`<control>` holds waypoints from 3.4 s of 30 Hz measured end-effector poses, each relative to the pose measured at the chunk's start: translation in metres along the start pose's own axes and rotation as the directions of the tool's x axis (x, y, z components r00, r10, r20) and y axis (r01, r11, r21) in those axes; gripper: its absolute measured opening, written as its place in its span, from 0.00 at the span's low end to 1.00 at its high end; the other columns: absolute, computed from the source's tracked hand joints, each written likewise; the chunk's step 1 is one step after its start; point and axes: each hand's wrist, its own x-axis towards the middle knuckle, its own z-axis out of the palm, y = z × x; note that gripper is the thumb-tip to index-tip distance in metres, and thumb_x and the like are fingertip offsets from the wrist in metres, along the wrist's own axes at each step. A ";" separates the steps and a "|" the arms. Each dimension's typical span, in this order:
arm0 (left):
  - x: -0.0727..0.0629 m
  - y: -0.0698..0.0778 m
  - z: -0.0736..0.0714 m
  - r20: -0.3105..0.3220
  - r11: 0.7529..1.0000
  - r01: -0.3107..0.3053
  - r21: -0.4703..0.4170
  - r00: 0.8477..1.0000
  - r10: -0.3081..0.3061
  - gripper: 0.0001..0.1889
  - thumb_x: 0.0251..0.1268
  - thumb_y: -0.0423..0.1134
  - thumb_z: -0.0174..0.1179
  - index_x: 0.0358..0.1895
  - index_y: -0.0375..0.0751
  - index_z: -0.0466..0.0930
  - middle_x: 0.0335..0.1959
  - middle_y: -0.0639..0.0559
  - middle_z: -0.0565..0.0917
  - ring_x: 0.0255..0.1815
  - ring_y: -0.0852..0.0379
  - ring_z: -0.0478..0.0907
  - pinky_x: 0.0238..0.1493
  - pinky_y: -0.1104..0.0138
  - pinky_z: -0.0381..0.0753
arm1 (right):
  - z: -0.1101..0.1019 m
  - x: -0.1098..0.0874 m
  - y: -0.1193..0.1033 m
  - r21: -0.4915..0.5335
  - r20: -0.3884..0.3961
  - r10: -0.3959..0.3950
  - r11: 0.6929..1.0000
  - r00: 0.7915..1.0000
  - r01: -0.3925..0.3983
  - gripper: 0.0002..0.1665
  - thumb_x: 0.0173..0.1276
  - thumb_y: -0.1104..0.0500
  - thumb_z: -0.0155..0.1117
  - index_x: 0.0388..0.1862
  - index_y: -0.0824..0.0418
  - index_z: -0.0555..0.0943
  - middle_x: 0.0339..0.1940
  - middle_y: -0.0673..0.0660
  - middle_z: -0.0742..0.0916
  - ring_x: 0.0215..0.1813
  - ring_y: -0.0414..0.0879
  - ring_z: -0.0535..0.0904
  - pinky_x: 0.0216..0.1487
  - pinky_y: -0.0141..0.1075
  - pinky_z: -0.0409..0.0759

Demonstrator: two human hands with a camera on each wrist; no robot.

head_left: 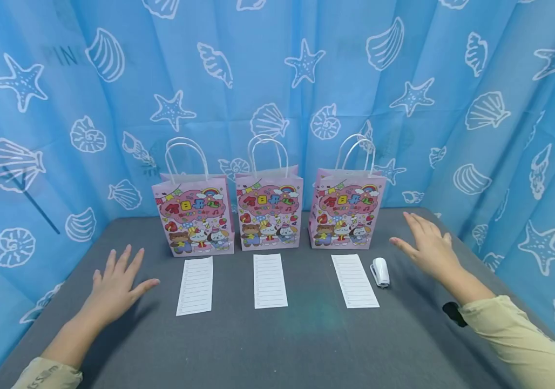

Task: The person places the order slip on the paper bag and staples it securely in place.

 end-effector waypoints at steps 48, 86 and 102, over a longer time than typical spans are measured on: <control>-0.006 0.041 0.002 -0.044 0.994 -0.092 -0.060 0.995 0.089 0.42 0.66 0.52 0.61 0.70 0.24 0.57 0.68 0.20 0.56 0.67 0.18 0.47 0.56 0.26 0.53 | 0.039 -0.003 -0.129 0.357 0.088 -0.188 0.923 0.978 0.145 0.42 0.74 0.47 0.57 0.75 0.69 0.54 0.73 0.72 0.63 0.72 0.69 0.58 0.64 0.64 0.60; 0.000 0.048 0.025 0.059 0.988 -0.073 -0.138 0.995 0.082 0.43 0.64 0.52 0.63 0.72 0.26 0.55 0.68 0.22 0.59 0.69 0.21 0.46 0.56 0.25 0.49 | 0.089 0.000 -0.211 0.681 0.187 -0.313 0.724 0.931 0.107 0.43 0.69 0.58 0.65 0.75 0.68 0.55 0.67 0.70 0.70 0.66 0.66 0.68 0.61 0.59 0.69; 0.008 0.047 0.030 0.121 0.986 -0.023 -0.165 0.992 0.043 0.45 0.61 0.52 0.66 0.71 0.26 0.56 0.65 0.22 0.63 0.65 0.22 0.57 0.58 0.33 0.60 | 0.108 0.006 -0.238 0.761 0.378 -0.329 0.643 0.866 -0.088 0.45 0.70 0.57 0.64 0.77 0.63 0.51 0.62 0.70 0.74 0.57 0.61 0.76 0.49 0.50 0.79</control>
